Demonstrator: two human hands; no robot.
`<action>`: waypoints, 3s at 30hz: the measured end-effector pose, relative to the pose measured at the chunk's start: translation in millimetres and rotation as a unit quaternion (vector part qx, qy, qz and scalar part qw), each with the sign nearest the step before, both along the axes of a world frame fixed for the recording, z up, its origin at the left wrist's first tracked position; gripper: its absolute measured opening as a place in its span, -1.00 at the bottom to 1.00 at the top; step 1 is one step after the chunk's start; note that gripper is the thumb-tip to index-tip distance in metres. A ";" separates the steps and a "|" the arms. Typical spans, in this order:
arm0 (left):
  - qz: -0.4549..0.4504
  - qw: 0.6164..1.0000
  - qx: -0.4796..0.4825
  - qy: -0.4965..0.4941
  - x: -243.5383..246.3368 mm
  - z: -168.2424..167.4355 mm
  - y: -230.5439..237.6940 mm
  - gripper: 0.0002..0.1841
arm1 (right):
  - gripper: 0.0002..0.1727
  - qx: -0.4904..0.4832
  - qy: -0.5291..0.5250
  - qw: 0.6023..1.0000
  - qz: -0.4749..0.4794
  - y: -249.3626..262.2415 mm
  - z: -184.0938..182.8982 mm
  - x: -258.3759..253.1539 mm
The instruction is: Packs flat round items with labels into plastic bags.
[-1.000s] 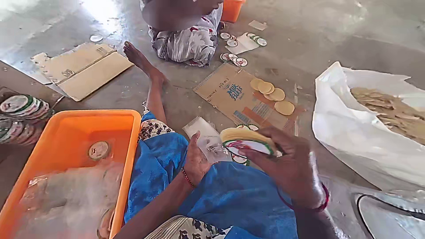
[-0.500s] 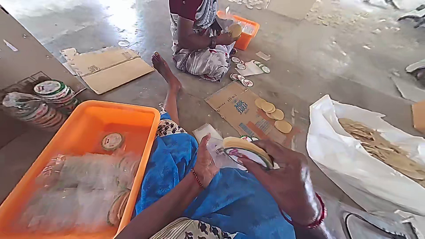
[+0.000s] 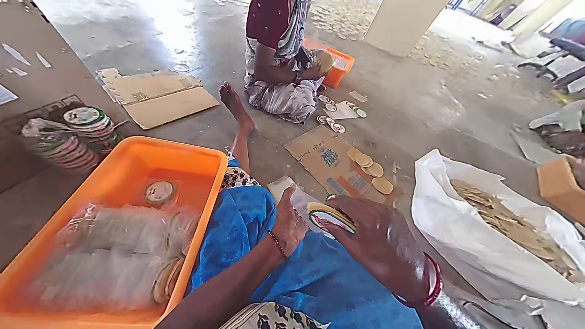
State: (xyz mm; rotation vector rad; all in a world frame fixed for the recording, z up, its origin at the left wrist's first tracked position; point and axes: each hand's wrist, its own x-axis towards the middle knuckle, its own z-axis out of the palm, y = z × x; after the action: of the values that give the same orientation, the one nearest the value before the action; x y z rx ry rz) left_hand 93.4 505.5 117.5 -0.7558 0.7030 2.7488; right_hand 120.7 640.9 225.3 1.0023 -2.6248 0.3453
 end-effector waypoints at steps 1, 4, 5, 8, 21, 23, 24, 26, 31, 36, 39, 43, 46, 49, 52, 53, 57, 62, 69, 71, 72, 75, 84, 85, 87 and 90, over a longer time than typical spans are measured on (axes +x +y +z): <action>0.002 1.000 0.003 0.003 1.1 1.2 0.3 -0.49 | -0.71 0.014 0.009 1.000 0.004 -3.1 1.1 1.0; 0.018 0.999 0.025 0.014 3.9 5.5 0.9 -0.55 | -0.71 0.034 0.029 0.999 0.016 -12.3 4.1 6.0; 0.018 0.999 0.036 0.013 5.5 7.6 0.6 -0.56 | -0.69 0.038 0.033 0.999 0.018 -15.0 4.4 7.6; 0.016 0.998 0.062 0.026 9.7 14.4 0.4 -0.62 | -0.67 0.044 0.039 0.998 0.023 -21.0 3.1 9.5; -0.001 0.977 0.184 0.104 32.7 15.1 -1.2 -0.53 | -0.55 -0.059 -0.003 0.998 -0.015 -8.0 -30.4 17.8; 0.014 0.978 0.178 0.109 31.1 8.2 0.7 -0.52 | -0.72 -0.077 -0.015 0.997 -0.023 0.1 -37.8 21.5; 0.010 0.977 0.180 0.118 30.0 3.7 0.8 -0.47 | -0.77 -0.087 -0.009 0.996 -0.026 3.2 -40.9 22.6; -0.007 0.976 0.165 0.142 27.8 -8.5 -1.3 -0.37 | -0.75 -0.108 0.023 0.994 -0.024 9.2 -45.3 21.8; -0.155 0.970 0.084 0.170 29.5 -46.1 -28.5 -0.17 | -0.82 -0.188 0.040 0.980 0.056 24.0 -42.3 21.1; -0.331 0.906 0.066 0.256 51.6 -73.6 -53.2 -0.65 | -0.83 -0.217 0.020 0.966 0.136 25.4 -66.1 19.9; -0.323 0.917 0.067 0.223 54.6 -85.1 -56.4 -0.78 | -0.86 -0.233 0.036 0.962 0.134 32.2 -80.0 14.4; -0.267 0.953 -0.055 0.130 36.9 -86.1 -49.2 -0.72 | -0.89 -0.258 -0.005 0.966 -0.008 79.4 -110.1 -14.4; -0.202 0.971 -0.077 0.101 27.1 -80.7 -42.0 -0.73 | -0.80 -0.271 -0.130 0.912 -0.280 152.4 -151.4 -60.7; -0.213 0.972 -0.014 0.095 22.8 -74.6 -38.9 -0.70 | -0.54 -0.188 -0.293 0.804 -0.482 234.4 -216.3 -101.5; -0.214 0.971 -0.044 0.101 25.7 -72.9 -31.9 -0.76 | -0.39 -0.095 -0.367 0.751 -0.541 280.4 -269.8 -109.0; -0.207 0.970 -0.079 0.103 28.0 -71.2 -28.8 -0.82 | -0.39 -0.090 -0.373 0.747 -0.544 287.4 -281.1 -108.2; -0.205 0.961 -0.126 0.138 30.1 -68.3 -22.4 -0.75 | -0.53 -0.107 -0.395 0.728 -0.549 294.9 -289.0 -105.3; -0.185 0.961 -0.151 0.140 27.9 -65.0 -17.9 -0.82 | -0.53 -0.160 -0.393 0.698 -0.577 296.1 -273.9 -98.8; -0.175 0.960 -0.170 0.135 36.2 -56.1 -14.7 -0.87 | -0.51 -0.185 -0.364 0.692 -0.595 292.4 -270.9 -92.1; -0.174 0.961 -0.163 0.141 38.1 -52.8 -15.8 -0.86 | -0.51 -0.196 -0.352 0.697 -0.593 289.7 -264.4 -88.3; -0.174 0.961 -0.165 0.140 39.0 -50.8 -16.1 -0.85 | -0.53 -0.201 -0.347 0.700 -0.591 289.3 -262.8 -86.5; -0.168 0.963 -0.153 0.147 41.3 -47.1 -19.5 -0.85 | -0.59 -0.221 -0.346 0.700 -0.585 289.8 -264.5 -83.2; -0.162 0.960 -0.175 0.146 49.4 -40.4 -29.0 -0.82 | -0.68 -0.365 -0.275 0.692 -0.559 280.3 -263.5 -73.0; -0.160 0.961 -0.168 0.149 49.7 -40.6 -29.9 -0.82 | -0.68 -0.403 -0.272 0.685 -0.542 276.4 -261.0 -71.7; -0.158 0.965 -0.149 0.149 49.6 -40.8 -30.9 -0.83 | -0.69 -0.495 -0.282 0.651 -0.501 262.8 -249.8 -66.1; -0.155 0.971 -0.119 0.139 48.0 -39.3 -31.5 -0.77 | -0.71 -0.610 -0.294 0.575 -0.458 237.3 -228.6 -51.9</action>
State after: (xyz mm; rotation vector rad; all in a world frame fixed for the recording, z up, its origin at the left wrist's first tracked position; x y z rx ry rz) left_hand 141.4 474.0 78.2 -0.2662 1.1180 2.5313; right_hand 68.8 878.1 -3.3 -1.0363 -1.9624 1.9663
